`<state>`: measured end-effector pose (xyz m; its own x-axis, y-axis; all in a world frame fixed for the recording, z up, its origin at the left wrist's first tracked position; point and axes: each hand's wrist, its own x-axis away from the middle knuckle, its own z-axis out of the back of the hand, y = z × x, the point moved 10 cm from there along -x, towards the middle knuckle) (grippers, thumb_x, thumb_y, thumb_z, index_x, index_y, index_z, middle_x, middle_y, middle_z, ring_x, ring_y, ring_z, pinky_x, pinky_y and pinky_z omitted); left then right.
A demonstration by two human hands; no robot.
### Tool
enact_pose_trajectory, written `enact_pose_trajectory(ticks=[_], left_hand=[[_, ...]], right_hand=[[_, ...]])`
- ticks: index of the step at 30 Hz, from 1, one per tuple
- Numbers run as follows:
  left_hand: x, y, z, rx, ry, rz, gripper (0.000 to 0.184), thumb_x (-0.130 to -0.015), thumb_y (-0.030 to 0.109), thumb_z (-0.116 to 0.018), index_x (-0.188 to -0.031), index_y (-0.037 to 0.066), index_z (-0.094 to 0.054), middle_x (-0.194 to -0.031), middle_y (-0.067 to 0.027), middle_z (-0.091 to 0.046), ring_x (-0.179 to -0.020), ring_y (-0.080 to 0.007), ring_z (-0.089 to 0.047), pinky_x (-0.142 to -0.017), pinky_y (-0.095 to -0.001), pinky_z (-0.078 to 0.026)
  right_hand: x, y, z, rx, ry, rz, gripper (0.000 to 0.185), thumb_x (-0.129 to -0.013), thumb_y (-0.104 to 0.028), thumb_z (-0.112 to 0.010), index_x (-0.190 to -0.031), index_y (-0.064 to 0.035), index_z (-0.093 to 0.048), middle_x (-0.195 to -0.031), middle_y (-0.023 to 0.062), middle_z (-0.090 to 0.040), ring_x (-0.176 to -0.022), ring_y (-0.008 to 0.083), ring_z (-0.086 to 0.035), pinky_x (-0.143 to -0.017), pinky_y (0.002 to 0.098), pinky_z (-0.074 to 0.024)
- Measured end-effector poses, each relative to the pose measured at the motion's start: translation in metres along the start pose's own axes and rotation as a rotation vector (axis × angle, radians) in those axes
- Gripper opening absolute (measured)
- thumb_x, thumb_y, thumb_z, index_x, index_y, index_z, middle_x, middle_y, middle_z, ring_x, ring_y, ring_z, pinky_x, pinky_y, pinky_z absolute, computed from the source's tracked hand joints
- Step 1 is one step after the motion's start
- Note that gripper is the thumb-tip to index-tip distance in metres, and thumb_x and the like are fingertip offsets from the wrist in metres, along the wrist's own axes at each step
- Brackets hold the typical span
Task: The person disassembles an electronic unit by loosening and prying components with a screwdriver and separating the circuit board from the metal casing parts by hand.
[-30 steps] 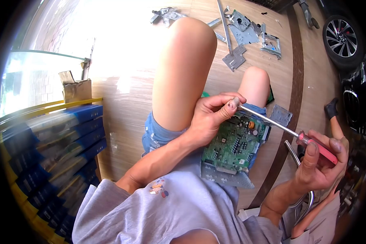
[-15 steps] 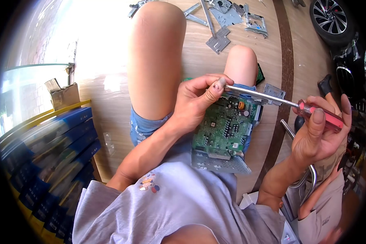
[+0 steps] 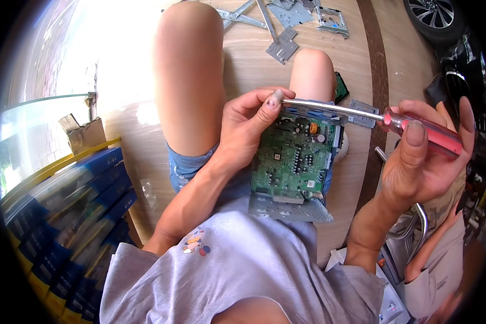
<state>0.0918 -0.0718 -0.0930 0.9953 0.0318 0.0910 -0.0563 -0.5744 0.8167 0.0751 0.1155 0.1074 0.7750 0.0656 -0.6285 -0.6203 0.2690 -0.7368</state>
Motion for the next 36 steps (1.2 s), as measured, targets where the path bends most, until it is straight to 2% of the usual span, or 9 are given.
enact_pose_trajectory(ticks=[3,19,24,27,30,33,36], left_hand=[[0.0,0.0,0.0,-0.007,-0.005,-0.007,0.029,-0.1,0.025,-0.064,-0.11,-0.001,-0.071,-0.109,-0.0053,-0.071,-0.097,-0.0084,-0.061,-0.09,-0.0273,-0.049],[-0.001,-0.001,0.002,0.016,-0.018,-0.03,0.027,-0.1,0.023,-0.063,-0.109,-0.001,-0.072,-0.115,-0.0086,-0.07,-0.103,-0.011,-0.061,-0.095,-0.0288,-0.048],[-0.002,-0.002,0.003,0.013,-0.025,-0.03,0.031,-0.102,0.027,-0.061,-0.108,-0.001,-0.072,-0.115,-0.0097,-0.07,-0.105,-0.0123,-0.061,-0.097,-0.0299,-0.047],[-0.002,-0.002,0.003,0.015,-0.032,-0.024,0.035,-0.103,0.03,-0.058,-0.109,-0.002,-0.071,-0.116,-0.0109,-0.069,-0.107,-0.0143,-0.061,-0.099,-0.0317,-0.045],[-0.002,0.001,0.001,0.057,-0.054,-0.045,0.038,-0.104,0.032,-0.055,-0.11,-0.003,-0.07,-0.118,-0.0121,-0.068,-0.11,-0.0164,-0.06,-0.102,-0.0337,-0.044],[-0.001,0.0,0.001,0.126,-0.059,-0.024,0.039,-0.105,0.031,-0.054,-0.113,-0.004,-0.069,-0.119,-0.0125,-0.068,-0.113,-0.0177,-0.06,-0.103,-0.0347,-0.044],[-0.001,-0.003,0.003,0.164,-0.054,0.005,0.036,-0.104,0.027,-0.055,-0.118,-0.004,-0.067,-0.121,-0.012,-0.067,-0.113,-0.0175,-0.06,-0.103,-0.0344,-0.044]], right_hand=[[0.0,0.006,0.003,0.006,0.023,-0.056,0.064,-0.091,-0.007,-0.068,-0.138,0.0119,-0.029,-0.096,0.0268,-0.068,-0.078,0.0276,-0.067,-0.074,0.0364,-0.0599],[0.003,0.013,0.011,0.088,0.062,-0.08,0.06,-0.094,-0.008,-0.065,-0.14,0.0091,-0.031,-0.097,0.0274,-0.067,-0.077,0.0265,-0.067,-0.066,0.0362,-0.0601],[0.002,0.013,0.012,0.074,0.063,-0.062,0.059,-0.094,-0.009,-0.065,-0.139,0.009,-0.032,-0.096,0.0267,-0.067,-0.077,0.0258,-0.067,-0.064,0.0355,-0.0598],[0.0,0.012,0.015,0.084,0.041,-0.036,0.059,-0.094,-0.011,-0.065,-0.139,0.009,-0.033,-0.095,0.0256,-0.068,-0.078,0.0247,-0.067,-0.064,0.0355,-0.0599],[-0.003,0.01,0.02,0.007,0.081,-0.021,0.063,-0.09,-0.01,-0.071,-0.136,0.0113,-0.033,-0.09,0.0234,-0.07,-0.077,0.0202,-0.067,-0.079,0.0301,-0.0566],[-0.005,0.005,0.029,0.146,0.025,0.016,0.057,-0.095,-0.012,-0.065,-0.139,0.0094,-0.035,-0.095,0.0253,-0.068,-0.079,0.0238,-0.068,-0.068,0.0349,-0.0605],[-0.006,0.001,0.04,0.071,0.084,0.013,0.059,-0.09,-0.009,-0.069,-0.135,0.0123,-0.037,-0.09,0.0251,-0.069,-0.075,0.0238,-0.067,-0.072,0.0332,-0.0595]])
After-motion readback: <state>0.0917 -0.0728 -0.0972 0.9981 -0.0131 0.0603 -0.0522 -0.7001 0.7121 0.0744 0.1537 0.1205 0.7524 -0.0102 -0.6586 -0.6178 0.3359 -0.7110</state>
